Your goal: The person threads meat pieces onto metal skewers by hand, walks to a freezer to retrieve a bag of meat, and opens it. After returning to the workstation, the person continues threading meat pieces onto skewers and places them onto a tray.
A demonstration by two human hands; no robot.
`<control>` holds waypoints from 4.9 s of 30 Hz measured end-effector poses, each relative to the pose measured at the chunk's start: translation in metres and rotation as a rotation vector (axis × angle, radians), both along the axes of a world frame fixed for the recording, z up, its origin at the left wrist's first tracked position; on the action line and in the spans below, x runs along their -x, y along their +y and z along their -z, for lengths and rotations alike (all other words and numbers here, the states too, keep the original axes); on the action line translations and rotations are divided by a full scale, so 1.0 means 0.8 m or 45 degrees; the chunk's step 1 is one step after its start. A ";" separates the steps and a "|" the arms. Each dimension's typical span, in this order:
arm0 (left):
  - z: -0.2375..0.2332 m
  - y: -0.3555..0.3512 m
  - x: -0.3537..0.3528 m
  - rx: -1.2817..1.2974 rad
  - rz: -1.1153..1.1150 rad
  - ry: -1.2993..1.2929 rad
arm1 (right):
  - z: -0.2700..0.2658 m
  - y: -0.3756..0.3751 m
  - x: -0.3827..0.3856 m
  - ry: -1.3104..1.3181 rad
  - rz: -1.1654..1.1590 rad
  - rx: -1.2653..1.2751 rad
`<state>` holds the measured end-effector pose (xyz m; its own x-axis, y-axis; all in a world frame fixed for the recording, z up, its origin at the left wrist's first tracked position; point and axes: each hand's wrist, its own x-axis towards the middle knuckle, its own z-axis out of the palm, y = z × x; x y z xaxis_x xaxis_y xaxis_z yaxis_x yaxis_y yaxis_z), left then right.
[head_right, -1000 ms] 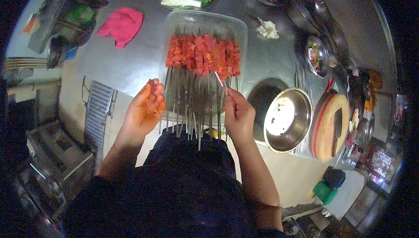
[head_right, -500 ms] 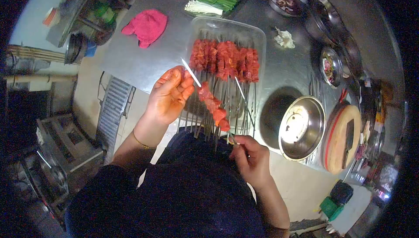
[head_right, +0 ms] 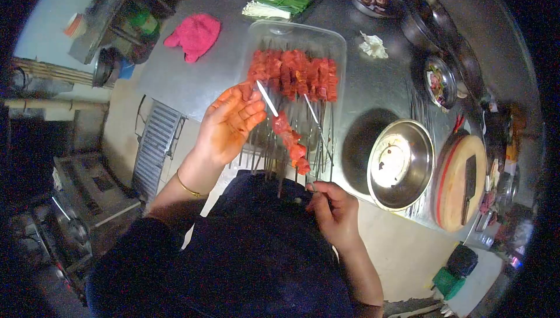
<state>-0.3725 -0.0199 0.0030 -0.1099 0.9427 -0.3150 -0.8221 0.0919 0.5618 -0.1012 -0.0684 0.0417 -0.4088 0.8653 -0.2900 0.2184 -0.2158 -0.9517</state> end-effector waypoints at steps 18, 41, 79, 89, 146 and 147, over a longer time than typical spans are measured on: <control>-0.013 0.001 -0.149 0.090 -0.084 -0.223 | -0.018 -0.003 -0.153 -0.175 -0.126 -0.090; 0.055 -0.034 0.003 0.426 -0.331 -0.178 | 0.108 0.173 0.047 -0.975 -0.207 -0.735; 0.094 -0.041 0.084 0.473 -0.409 -0.359 | 0.141 0.167 0.205 -0.575 -0.227 -0.288; 0.084 -0.038 0.076 0.438 -0.358 -0.327 | 0.105 0.141 0.169 0.274 0.145 0.335; 0.077 -0.003 -0.006 0.433 -0.076 -0.414 | 0.123 0.148 0.017 0.040 0.664 0.113; 0.077 -0.003 -0.007 0.431 -0.072 -0.410 | 0.119 0.148 0.017 0.036 0.670 0.176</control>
<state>-0.3672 -0.0223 -0.0590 -0.0044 0.7763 -0.6304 -0.9587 0.1760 0.2233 -0.1144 0.0497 -0.0537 0.0597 0.9099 -0.4104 0.0220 -0.4123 -0.9108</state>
